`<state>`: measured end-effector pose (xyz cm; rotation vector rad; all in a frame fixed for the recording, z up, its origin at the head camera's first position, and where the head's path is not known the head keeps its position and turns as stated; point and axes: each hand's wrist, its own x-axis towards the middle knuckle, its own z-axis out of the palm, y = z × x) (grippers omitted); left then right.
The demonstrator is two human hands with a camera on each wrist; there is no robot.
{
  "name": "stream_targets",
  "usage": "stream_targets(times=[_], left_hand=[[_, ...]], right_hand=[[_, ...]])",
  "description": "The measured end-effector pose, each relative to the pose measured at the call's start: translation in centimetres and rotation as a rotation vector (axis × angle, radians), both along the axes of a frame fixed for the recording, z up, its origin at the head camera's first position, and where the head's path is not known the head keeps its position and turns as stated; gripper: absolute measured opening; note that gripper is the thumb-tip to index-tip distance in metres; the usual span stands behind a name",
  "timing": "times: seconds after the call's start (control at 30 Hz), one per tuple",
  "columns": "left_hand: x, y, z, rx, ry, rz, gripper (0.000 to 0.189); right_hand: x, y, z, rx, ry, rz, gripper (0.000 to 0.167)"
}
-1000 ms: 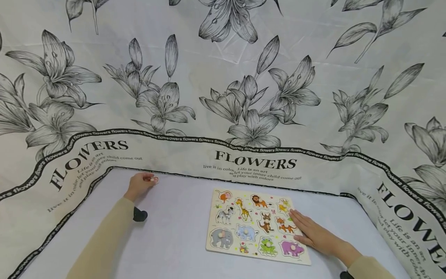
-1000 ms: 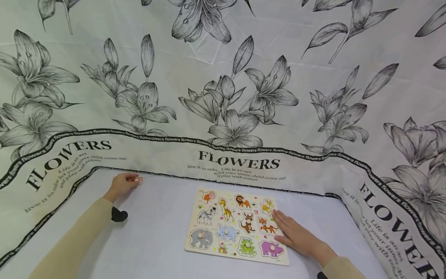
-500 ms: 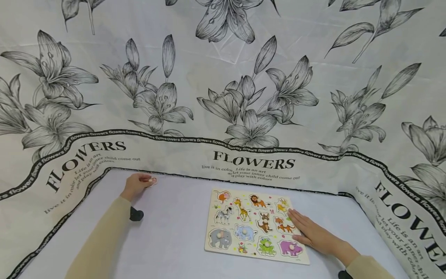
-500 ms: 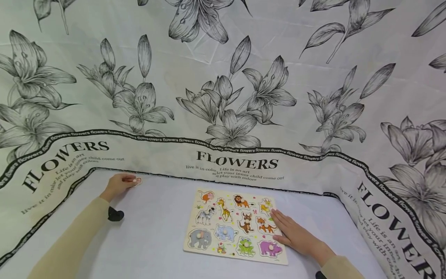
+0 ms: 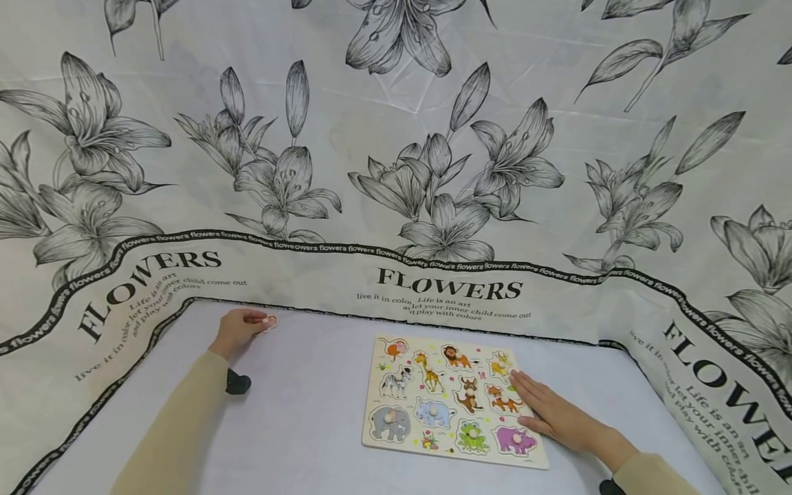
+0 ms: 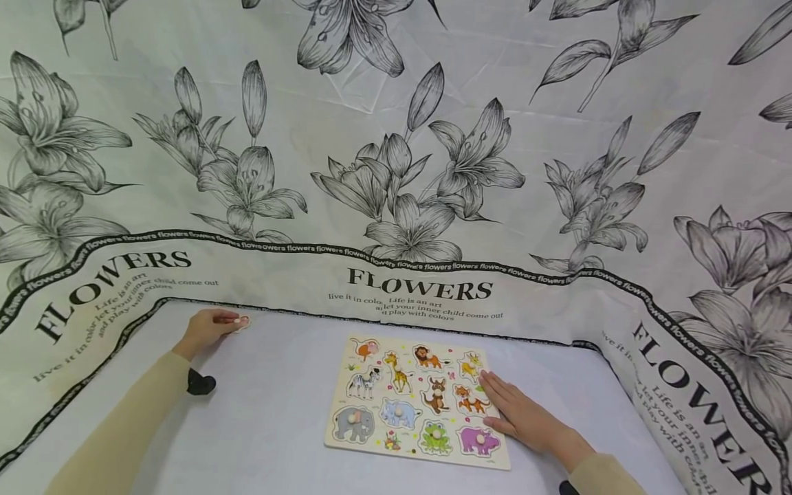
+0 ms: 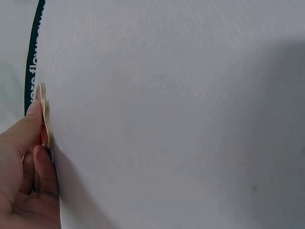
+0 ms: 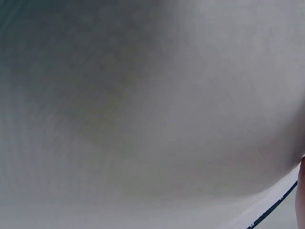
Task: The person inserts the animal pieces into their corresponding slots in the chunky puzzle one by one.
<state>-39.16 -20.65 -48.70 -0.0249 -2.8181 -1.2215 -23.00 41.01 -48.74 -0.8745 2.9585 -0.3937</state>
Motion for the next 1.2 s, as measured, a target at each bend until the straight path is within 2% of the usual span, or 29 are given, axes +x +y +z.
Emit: stream_targets(times=[0.2,0.37,0.77,1.03,1.2], left_hand=[[-0.1,0.0,-0.2,-0.006,0.006,-0.004,0.036],[-0.2,0.0,-0.2,-0.036,0.045,-0.007,0.034],[0.3,0.1,-0.3,-0.069,0.079,0.002,0.029],[0.5,0.2,-0.3,-0.07,0.128,0.016,0.028],[0.3,1.1,-0.5,-0.051,0.171,0.005,0.028]], right_hand=[[0.0,0.0,-0.1,0.0,0.006,0.003,0.069],[-0.1,0.2,-0.1,0.001,-0.004,-0.006,0.069],[-0.3,0.4,-0.6,0.022,0.074,0.036,0.067],[-0.3,0.3,-0.6,0.023,0.065,0.032,0.067],[-0.4,0.3,-0.8,0.017,0.047,0.026,0.068]])
